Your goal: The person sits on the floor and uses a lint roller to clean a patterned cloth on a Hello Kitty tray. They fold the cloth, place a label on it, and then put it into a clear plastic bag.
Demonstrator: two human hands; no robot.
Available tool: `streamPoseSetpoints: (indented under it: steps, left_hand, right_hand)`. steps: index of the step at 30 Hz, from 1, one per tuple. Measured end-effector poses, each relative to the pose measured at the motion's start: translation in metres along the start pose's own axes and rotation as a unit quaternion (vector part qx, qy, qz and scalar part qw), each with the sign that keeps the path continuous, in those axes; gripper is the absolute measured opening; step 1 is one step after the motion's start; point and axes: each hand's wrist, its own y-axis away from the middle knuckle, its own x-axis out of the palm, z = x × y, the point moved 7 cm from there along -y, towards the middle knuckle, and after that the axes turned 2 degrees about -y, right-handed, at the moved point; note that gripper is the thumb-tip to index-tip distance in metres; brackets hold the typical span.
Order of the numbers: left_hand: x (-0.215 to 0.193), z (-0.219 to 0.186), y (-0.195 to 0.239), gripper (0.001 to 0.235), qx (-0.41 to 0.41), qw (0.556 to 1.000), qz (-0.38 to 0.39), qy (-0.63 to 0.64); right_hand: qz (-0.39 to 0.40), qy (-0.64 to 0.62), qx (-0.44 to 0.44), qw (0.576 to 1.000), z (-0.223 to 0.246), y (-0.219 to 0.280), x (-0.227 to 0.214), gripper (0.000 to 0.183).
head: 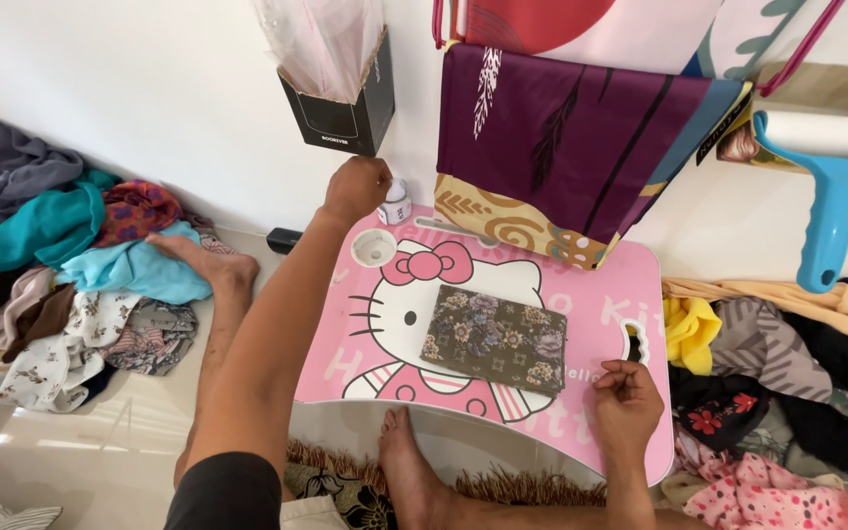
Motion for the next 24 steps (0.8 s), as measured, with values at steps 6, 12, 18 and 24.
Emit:
streamPoseSetpoints:
  steps: [6, 12, 18, 24]
  left_hand:
    - [-0.038, -0.029, 0.049, 0.01, 0.064, 0.974, -0.143, 0.165]
    - [-0.066, -0.104, 0.164, 0.021, 0.12, 0.881, -0.263, 0.374]
    - [-0.043, -0.151, 0.222, 0.014, 0.077, 0.785, -0.283, 0.545]
    - [0.008, -0.171, 0.242, 0.028, -0.019, 0.753, -0.242, 0.612]
  right_hand:
    - [0.007, 0.007, -0.025, 1.0, -0.004, -0.004, -0.002, 0.038]
    - [0.011, 0.018, -0.03, 0.999, -0.016, -0.008, -0.003, 0.036]
    - [0.016, -0.007, -0.127, 0.992, -0.018, -0.009, -0.004, 0.034]
    - [0.015, -0.005, -0.128, 0.992, -0.01, -0.007, -0.004, 0.033]
